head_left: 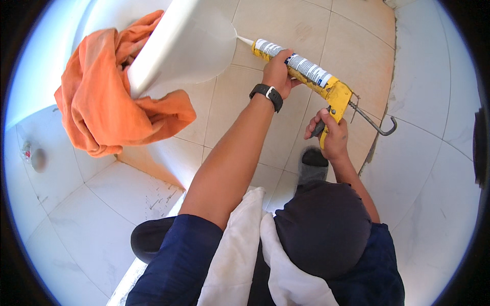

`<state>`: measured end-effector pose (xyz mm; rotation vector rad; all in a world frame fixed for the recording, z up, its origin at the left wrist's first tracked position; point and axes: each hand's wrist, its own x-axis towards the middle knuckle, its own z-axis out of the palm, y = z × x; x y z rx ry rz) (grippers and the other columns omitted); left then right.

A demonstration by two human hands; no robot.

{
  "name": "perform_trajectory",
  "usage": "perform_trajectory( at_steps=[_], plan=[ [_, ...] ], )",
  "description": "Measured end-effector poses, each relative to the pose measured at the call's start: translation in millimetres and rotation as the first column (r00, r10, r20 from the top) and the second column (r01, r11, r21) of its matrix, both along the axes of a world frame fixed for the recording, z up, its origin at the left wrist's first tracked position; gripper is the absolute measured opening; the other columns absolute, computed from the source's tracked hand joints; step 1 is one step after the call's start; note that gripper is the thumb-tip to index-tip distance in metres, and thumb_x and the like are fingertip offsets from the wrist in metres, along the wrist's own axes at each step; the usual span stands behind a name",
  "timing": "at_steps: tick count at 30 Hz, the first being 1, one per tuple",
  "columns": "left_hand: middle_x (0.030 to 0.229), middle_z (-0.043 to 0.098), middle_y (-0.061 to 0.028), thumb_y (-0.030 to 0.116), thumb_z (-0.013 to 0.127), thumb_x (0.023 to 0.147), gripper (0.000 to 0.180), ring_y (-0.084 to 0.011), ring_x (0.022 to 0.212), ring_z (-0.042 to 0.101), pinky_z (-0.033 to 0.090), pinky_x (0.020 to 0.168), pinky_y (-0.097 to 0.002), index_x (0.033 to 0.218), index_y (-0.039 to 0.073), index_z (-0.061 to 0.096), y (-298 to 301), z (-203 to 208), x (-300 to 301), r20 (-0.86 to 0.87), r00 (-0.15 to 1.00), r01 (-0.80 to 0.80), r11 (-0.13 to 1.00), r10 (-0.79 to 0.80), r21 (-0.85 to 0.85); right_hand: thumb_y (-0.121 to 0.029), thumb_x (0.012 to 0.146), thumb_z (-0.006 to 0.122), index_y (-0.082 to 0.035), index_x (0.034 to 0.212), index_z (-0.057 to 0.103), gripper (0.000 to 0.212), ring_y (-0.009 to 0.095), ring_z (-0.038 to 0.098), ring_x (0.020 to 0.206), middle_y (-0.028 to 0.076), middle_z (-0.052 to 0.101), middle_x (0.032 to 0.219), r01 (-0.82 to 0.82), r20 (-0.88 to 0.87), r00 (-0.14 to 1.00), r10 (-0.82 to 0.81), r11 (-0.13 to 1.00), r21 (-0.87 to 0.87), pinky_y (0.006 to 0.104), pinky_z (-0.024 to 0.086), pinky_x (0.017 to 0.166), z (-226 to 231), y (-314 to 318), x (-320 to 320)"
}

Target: The person kneels on the floor and applies sealant around the base of a toilet using a caulking gun. They then wipe the sealant with a cloth and inspect the application.

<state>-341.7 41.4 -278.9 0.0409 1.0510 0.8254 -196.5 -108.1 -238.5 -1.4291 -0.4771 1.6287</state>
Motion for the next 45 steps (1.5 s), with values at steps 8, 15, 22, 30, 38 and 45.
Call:
perform_trajectory(
  at_steps=[8, 15, 22, 30, 38, 45],
  plan=[
    [0.1, 0.065, -0.0042, 0.03, 0.06, 0.1, 0.023, -0.022, 0.095, 0.069, 0.058, 0.087, -0.0476, 0.113, 0.011, 0.055, 2.0, 4.4, 1.7, -0.047, 0.999, -0.004, 0.998, 0.002, -0.056, -0.032, 0.105, 0.054, 0.0, 0.089, 0.057, 0.036, 0.023, 0.066, 0.062, 0.012, 0.063, 0.072, 0.003, 0.013, 1.0, -0.002, 0.999, -0.054, 0.0365, 0.055, 0.06, 7.9, 1.8, -3.8],
    [0.101, 0.064, -0.0052, 0.03, 0.061, 0.099, 0.025, -0.0221, 0.094, 0.069, 0.059, 0.085, -0.047, 0.113, 0.011, 0.055, 4.9, 3.0, 2.7, -0.08, 0.997, 0.015, 0.995, -0.023, -0.1, -0.033, 0.106, 0.052, -0.001, 0.09, 0.056, 0.036, 0.024, 0.067, 0.064, 0.012, 0.063, 0.074, -0.044, -0.007, 0.999, 0.044, 0.996, -0.073, 0.0372, 0.055, 0.062, 9.0, 2.6, -1.4],
    [0.098, 0.065, -0.0059, 0.03, 0.062, 0.099, 0.026, -0.0226, 0.092, 0.07, 0.059, 0.084, -0.0478, 0.114, 0.01, 0.055, 2.6, 0.1, 3.4, -0.112, 0.994, 0.008, 0.997, -0.017, -0.08, -0.03, 0.105, 0.05, 0.0, 0.091, 0.055, 0.033, 0.026, 0.067, 0.066, 0.013, 0.063, 0.076, -0.039, -0.092, 0.995, 0.034, 0.997, -0.062, 0.0389, 0.056, 0.063, 1.1, -0.7, 2.2],
    [0.098, 0.066, -0.0064, 0.03, 0.063, 0.098, 0.028, -0.0235, 0.09, 0.072, 0.062, 0.078, -0.0477, 0.115, 0.009, 0.055, 4.0, 5.5, 5.4, -0.163, 0.986, 0.014, 0.993, -0.033, -0.113, -0.03, 0.106, 0.05, -0.001, 0.093, 0.055, 0.032, 0.027, 0.067, 0.068, 0.013, 0.062, 0.077, -0.055, -0.099, 0.994, 0.046, 0.994, -0.091, 0.0407, 0.056, 0.065, 2.6, -1.6, 2.7],
    [0.098, 0.066, -0.0071, 0.031, 0.065, 0.095, 0.031, -0.0227, 0.089, 0.071, 0.062, 0.077, -0.0452, 0.112, 0.007, 0.059, 4.0, 12.9, 5.1, -0.182, 0.983, 0.008, 0.993, -0.029, -0.114, -0.031, 0.106, 0.051, 0.0, 0.094, 0.056, 0.033, 0.025, 0.068, 0.069, 0.013, 0.064, 0.077, -0.051, -0.114, 0.993, 0.039, 0.993, -0.105, 0.0394, 0.057, 0.066, 10.1, -2.0, 0.2],
    [0.098, 0.066, -0.0073, 0.032, 0.065, 0.094, 0.032, -0.0221, 0.089, 0.07, 0.061, 0.077, -0.0463, 0.113, 0.006, 0.061, 4.8, 11.5, 6.1, -0.179, 0.983, 0.027, 0.991, -0.05, -0.13, -0.03, 0.105, 0.052, 0.0, 0.096, 0.056, 0.031, 0.025, 0.068, 0.068, 0.012, 0.065, 0.077, -0.076, -0.091, 0.994, 0.066, 0.992, -0.1, 0.0383, 0.057, 0.066, 13.9, -1.6, 0.5]
  ],
)
